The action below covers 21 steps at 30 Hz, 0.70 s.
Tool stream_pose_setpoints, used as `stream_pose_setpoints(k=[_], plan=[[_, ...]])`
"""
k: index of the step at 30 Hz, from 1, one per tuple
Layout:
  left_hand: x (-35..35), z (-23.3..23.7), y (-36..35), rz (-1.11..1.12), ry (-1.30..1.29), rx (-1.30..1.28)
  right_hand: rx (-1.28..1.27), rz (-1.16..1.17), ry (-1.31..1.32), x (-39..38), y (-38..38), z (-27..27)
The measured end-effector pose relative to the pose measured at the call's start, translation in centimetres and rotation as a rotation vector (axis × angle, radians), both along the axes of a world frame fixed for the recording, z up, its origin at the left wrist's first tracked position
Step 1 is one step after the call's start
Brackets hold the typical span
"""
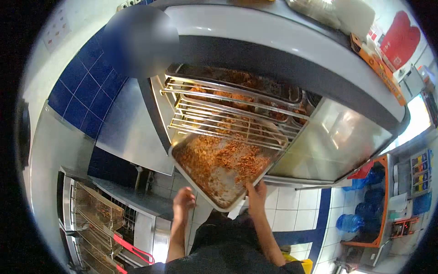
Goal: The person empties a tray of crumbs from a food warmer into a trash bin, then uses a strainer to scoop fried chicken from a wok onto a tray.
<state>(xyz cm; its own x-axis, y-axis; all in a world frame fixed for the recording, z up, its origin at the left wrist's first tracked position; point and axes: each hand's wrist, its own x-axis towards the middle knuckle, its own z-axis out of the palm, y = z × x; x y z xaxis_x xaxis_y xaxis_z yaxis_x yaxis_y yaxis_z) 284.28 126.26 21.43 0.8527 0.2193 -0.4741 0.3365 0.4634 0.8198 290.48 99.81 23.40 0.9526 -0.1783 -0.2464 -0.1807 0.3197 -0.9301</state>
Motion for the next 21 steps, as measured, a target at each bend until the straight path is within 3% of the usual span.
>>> stream_pose_setpoints(k=[2,4,7,8,12,14,17,18,21], plan=[[0.7,-0.6,2.8,0.109,-0.175,-0.043,-0.052,0.046,-0.001,-1.7,-1.9,1.8],[2.3,1.3,3.4,0.191,-0.161,0.266,-0.110,0.102,-0.001,-3.2,-2.9,4.2],[0.0,5.3,3.9,-0.208,-0.011,0.420,-0.173,0.155,-0.071,-6.1,-4.7,6.2],[-1.4,5.1,3.1,-0.221,-0.015,0.432,-0.161,0.141,-0.074,-7.2,-5.6,6.1],[-8.2,4.6,-1.8,-0.136,-0.124,0.899,-0.191,0.179,-0.035,-12.5,-7.9,5.0],[-12.8,3.5,-4.4,-0.181,-0.174,0.914,-0.351,0.239,-0.002,-16.1,-10.4,3.9],[-19.6,2.7,-8.6,-0.224,-0.164,0.917,-0.441,0.097,0.061,-24.4,-14.1,4.4],[-19.7,1.1,-8.4,-0.237,-0.262,1.027,-0.506,0.047,0.039,-25.3,-14.1,3.4],[-16.5,2.2,-6.8,-0.506,-0.330,0.947,-0.525,-0.237,0.165,-28.8,-12.1,2.3]])
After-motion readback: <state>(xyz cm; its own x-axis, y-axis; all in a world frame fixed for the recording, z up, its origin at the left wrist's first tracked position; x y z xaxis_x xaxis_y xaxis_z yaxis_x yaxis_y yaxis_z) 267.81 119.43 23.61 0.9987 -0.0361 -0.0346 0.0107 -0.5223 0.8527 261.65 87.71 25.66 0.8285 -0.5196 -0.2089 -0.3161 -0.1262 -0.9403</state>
